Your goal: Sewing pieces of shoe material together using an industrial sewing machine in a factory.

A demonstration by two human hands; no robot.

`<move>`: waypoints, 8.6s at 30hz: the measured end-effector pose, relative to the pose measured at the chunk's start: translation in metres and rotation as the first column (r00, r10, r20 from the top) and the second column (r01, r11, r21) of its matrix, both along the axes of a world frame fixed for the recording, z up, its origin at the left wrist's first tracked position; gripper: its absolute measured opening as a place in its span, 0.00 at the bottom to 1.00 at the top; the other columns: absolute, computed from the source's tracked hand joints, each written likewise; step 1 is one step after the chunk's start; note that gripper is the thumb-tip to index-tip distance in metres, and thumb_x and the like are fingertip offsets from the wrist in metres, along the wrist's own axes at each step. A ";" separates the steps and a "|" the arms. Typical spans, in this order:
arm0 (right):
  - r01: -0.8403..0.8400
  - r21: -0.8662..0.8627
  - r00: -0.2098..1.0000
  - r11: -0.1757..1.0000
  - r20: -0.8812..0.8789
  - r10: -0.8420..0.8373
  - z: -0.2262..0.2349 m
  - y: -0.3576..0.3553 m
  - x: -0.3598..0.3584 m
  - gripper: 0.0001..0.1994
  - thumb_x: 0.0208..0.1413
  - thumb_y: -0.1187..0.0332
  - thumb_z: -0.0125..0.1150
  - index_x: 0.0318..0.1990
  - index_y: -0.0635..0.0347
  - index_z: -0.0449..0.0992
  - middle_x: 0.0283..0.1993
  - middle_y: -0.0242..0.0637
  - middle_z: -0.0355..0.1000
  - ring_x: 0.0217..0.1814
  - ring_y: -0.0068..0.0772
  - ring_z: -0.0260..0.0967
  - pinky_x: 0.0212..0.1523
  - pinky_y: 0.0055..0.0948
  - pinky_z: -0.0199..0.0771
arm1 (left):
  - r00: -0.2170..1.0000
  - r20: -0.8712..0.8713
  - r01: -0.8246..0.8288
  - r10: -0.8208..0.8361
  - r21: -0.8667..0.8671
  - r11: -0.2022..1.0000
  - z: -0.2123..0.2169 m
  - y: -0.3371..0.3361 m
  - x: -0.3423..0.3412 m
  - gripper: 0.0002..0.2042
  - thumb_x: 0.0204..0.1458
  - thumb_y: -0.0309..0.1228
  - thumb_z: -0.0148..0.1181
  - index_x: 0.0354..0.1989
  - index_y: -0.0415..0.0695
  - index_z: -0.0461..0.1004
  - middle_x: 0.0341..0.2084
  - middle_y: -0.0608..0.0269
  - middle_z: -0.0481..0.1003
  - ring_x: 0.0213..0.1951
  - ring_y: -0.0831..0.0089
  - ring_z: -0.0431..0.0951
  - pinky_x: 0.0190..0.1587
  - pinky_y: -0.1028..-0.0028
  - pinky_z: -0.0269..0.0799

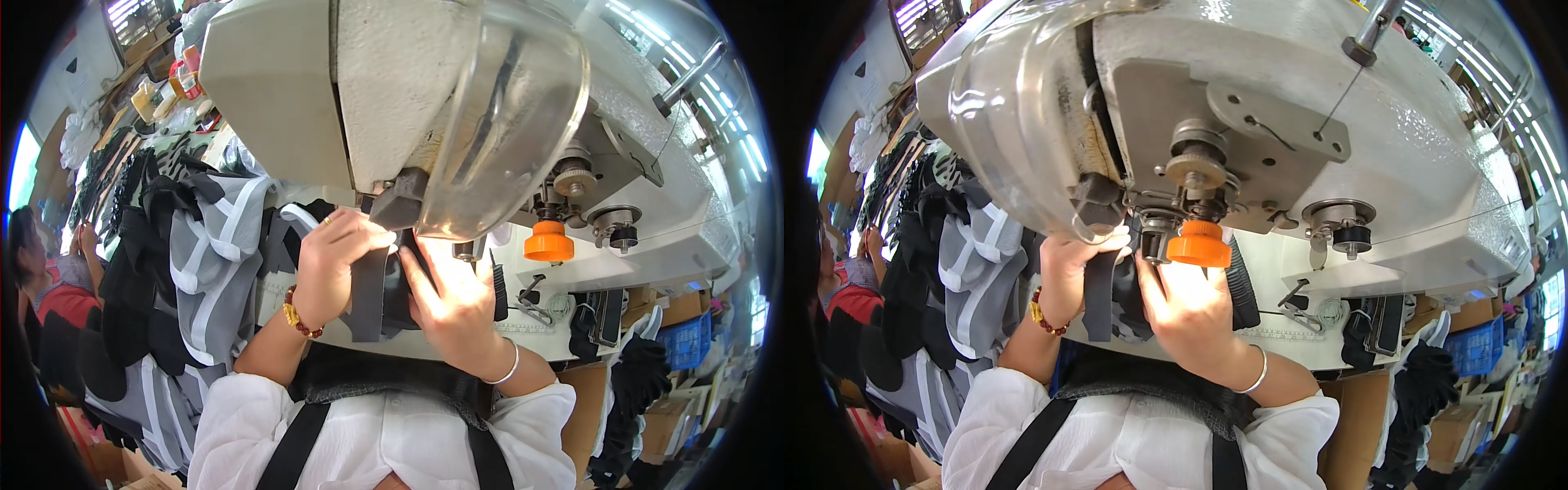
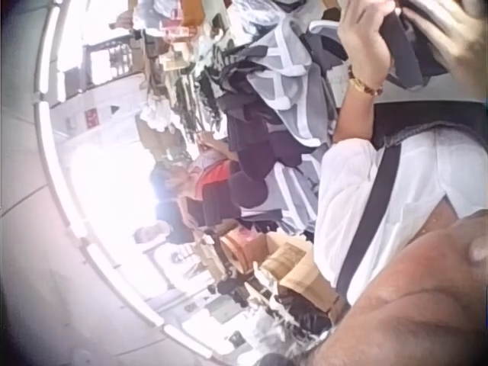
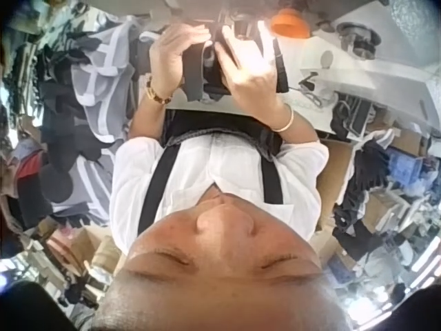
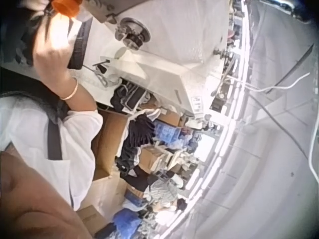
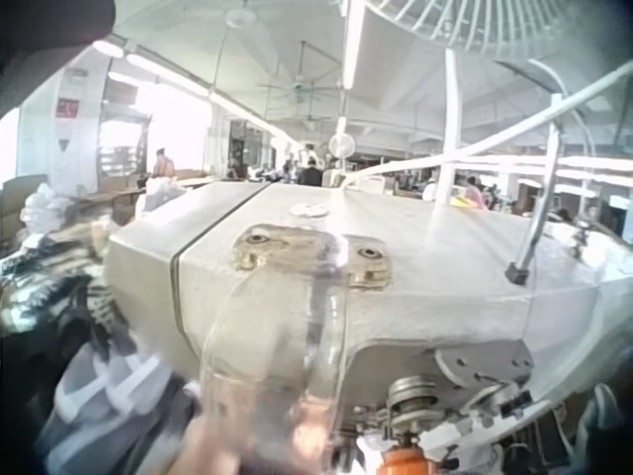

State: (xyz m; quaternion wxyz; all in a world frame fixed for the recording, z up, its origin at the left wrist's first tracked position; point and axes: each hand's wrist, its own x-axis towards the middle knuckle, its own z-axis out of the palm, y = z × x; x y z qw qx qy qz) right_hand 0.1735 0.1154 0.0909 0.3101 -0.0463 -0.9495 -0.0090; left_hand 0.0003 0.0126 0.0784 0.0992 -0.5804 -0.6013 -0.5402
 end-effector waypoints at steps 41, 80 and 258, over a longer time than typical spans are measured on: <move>0.189 -0.076 0.982 0.979 0.033 -0.187 -0.005 -0.032 -0.004 0.35 0.41 0.57 0.74 0.58 0.63 0.72 0.46 0.39 0.72 0.56 0.42 0.67 0.64 0.55 0.49 | 0.977 0.171 -0.124 0.130 -0.049 0.991 -0.001 -0.003 0.019 0.04 0.60 0.26 0.58 0.39 0.39 0.72 0.28 0.54 0.74 0.29 0.59 0.76 0.30 0.69 0.70; 0.067 0.150 0.989 0.987 -0.140 -0.046 -0.008 -0.004 -0.024 0.09 0.48 0.70 0.63 0.36 0.63 0.78 0.51 0.53 0.77 0.40 0.39 0.75 0.49 0.42 0.75 | 0.921 -0.188 -0.317 0.341 0.147 0.937 -0.005 0.002 0.000 0.13 0.40 0.17 0.63 0.37 0.40 0.80 0.30 0.59 0.76 0.28 0.64 0.76 0.28 0.70 0.69; -0.004 0.143 0.994 0.990 0.108 -0.012 0.013 0.027 -0.011 0.27 0.45 0.84 0.57 0.58 0.67 0.75 0.54 0.51 0.76 0.52 0.50 0.76 0.53 0.40 0.75 | 0.905 -0.425 -0.048 0.004 -0.092 0.995 0.021 -0.001 -0.011 0.09 0.41 0.19 0.61 0.33 0.42 0.75 0.35 0.63 0.72 0.39 0.66 0.80 0.36 0.72 0.78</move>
